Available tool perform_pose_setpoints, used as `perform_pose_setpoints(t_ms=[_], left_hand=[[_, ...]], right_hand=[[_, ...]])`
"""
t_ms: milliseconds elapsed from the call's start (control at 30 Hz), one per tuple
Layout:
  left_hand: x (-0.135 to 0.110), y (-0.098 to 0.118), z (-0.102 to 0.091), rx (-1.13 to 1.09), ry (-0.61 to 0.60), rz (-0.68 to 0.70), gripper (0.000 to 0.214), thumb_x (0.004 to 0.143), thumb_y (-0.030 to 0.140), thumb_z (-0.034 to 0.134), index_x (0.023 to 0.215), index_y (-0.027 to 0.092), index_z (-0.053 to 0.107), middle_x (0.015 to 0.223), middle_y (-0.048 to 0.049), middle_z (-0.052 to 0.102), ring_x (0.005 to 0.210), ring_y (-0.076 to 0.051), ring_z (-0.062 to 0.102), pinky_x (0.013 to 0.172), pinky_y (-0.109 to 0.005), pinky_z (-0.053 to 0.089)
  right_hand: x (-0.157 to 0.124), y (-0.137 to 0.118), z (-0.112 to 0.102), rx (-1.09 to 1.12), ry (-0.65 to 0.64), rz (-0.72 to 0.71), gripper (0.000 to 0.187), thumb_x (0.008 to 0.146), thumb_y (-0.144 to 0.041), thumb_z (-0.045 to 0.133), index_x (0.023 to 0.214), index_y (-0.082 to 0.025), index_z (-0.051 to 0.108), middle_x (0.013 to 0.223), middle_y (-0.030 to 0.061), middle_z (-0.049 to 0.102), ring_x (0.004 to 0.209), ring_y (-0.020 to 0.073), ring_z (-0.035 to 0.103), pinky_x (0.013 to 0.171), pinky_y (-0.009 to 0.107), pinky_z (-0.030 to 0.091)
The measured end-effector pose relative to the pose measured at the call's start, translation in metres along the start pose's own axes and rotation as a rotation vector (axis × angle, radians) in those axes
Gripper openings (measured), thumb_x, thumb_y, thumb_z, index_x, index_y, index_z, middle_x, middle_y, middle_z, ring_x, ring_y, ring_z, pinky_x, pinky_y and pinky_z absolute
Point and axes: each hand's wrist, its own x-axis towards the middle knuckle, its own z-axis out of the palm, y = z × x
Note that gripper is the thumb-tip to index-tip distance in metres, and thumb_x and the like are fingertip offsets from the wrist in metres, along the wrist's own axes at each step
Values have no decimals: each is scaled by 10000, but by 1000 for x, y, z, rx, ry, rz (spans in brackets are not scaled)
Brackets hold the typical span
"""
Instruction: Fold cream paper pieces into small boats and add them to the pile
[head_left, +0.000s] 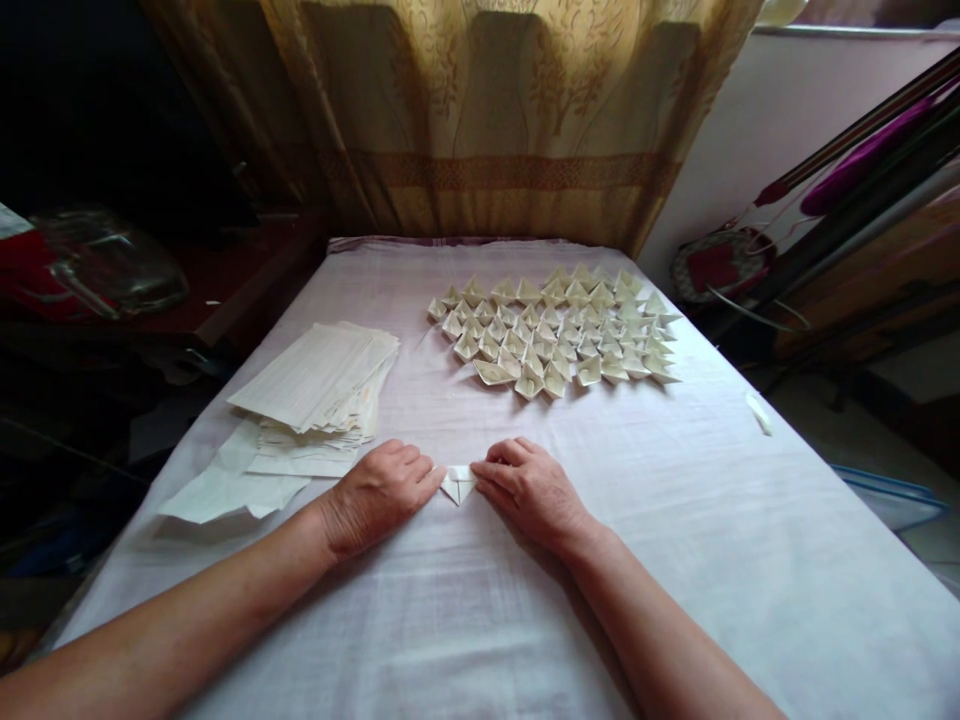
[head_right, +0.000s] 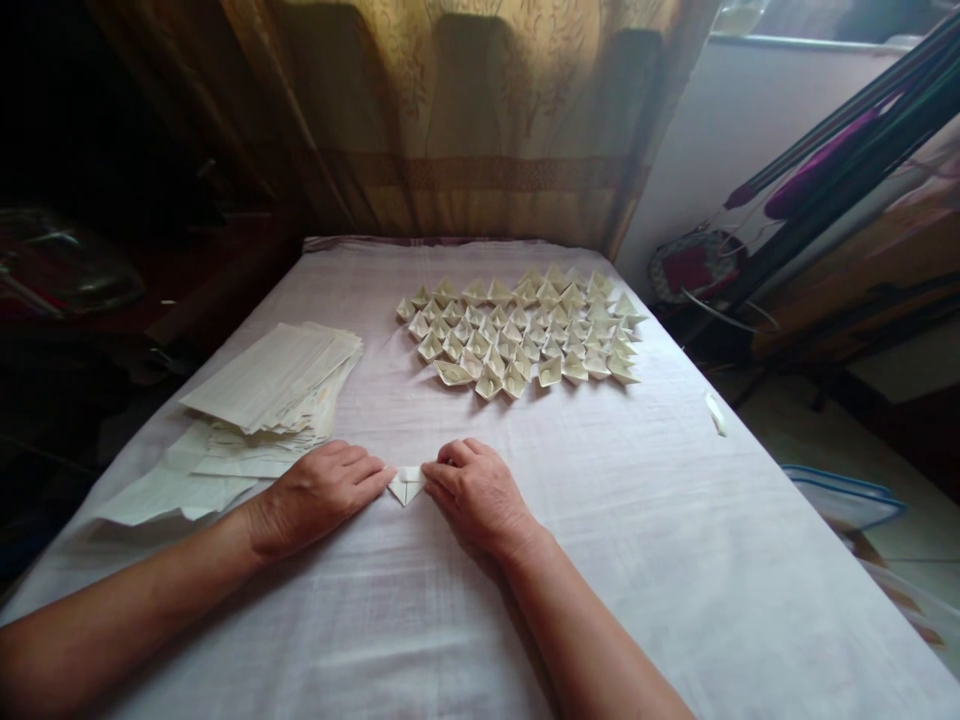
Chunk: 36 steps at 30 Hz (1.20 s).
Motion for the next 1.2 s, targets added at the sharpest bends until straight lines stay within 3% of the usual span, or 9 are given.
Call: perform_pose_setpoints(t_ms=[133,433,567,700,833,933,1033,1200], left_hand=[[4,4,0,34,1,-25,191,954,287,516,810,185,588,686,-31,595,652,-197,541,624,-331,369],[2,9,6,142,70,52,161,947,134,478,805,175,543,653,-14,580,576,-182,509,569,-323,329],[2,11,10,164,83,14,189,925,89,465,778,180,541,646,-9,569,587,-182,518,583,-322,344],[3,12,11,-2,46,-118,119,912,164,521,831,179,606,723,-30,624,675,-186,565,650,-313,389],[9,12,6,-381,-96,-426,109,910,222,554,868,201,653,851,-24,697,841,-188,627,765,-297,438],[16,11,2,-577,-212,-629,86,899,245,576,930,213,651,851,10,716,817,-158,659,719,-247,460],[21,10,4,-550,-227,-707,161,882,266,610,1034,220,635,851,13,723,787,-168,673,694,-255,474],[28,15,10,-437,-176,-740,162,880,260,638,1025,187,634,983,-60,688,949,-224,633,856,-336,471]], right_hand=[[0,-2,1,-46,0,0,147,923,-247,615,986,-215,744,886,51,667,802,180,567,750,300,455],[-1,-4,-2,-20,13,-25,157,899,-284,639,1003,-205,726,920,66,660,835,192,573,792,324,461],[-2,-4,-1,-10,34,-31,182,872,-284,661,1026,-202,716,960,74,665,859,203,584,805,338,465],[-1,-5,5,-31,65,-1,130,916,-261,599,949,-205,712,911,62,674,822,187,592,781,311,452],[-1,-8,11,5,86,108,131,925,-227,570,861,-203,682,812,37,670,744,158,599,712,263,425],[-3,-11,13,73,98,227,82,893,-215,600,941,-206,666,747,7,669,690,150,598,662,244,403],[-4,-13,15,68,124,303,48,869,-216,616,899,-211,654,720,-3,660,678,153,589,652,245,388],[-4,-14,17,-3,150,325,70,851,-203,621,783,-212,636,776,23,661,741,168,593,680,253,386]])
